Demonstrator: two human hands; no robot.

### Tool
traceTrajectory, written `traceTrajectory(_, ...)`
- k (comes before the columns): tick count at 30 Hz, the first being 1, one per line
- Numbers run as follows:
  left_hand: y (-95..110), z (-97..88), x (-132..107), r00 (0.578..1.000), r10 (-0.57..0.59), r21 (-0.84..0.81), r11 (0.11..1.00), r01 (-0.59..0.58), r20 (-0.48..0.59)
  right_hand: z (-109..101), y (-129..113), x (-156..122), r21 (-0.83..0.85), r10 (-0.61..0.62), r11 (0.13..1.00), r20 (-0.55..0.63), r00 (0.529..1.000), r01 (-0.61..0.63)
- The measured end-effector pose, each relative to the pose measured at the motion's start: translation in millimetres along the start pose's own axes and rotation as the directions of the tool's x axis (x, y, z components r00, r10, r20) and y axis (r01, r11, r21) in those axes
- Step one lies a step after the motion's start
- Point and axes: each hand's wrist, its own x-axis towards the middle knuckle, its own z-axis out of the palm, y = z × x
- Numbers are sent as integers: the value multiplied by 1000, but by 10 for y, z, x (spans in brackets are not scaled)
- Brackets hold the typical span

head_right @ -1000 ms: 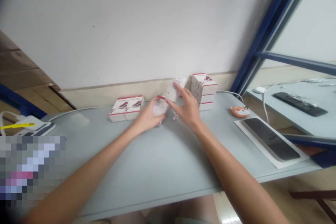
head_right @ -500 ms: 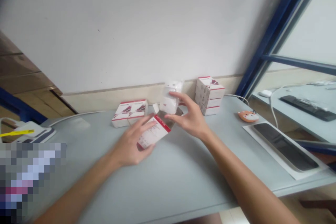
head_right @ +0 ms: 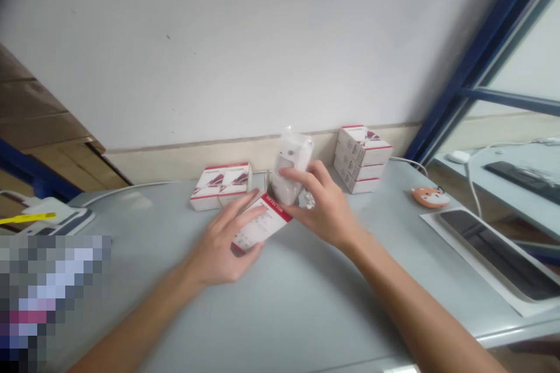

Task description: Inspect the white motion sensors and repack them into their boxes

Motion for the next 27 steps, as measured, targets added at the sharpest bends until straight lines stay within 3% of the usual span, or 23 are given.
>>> traceTrajectory(6,3,25,-6,996,43,35,999,-40,-74,14,16,-6,226,179,952,133,975,-206)
traceTrajectory(15,-42,45,-13,993,-58,-88,995,49,-106,-142,-24,51,299,254,879,366,895,-371)
traceTrajectory(20,-57,38,-14,994,-50,-123,992,37,-99,-14,-15,22,553,314,710,308,898,-437)
traceTrajectory(24,-69,30,-35,994,-57,-91,995,48,-90,21,-77,13,513,285,782,209,935,-353)
traceTrajectory(27,-82,45,-42,993,-60,-123,991,48,-98,-1,-141,12,451,254,817,281,926,-361)
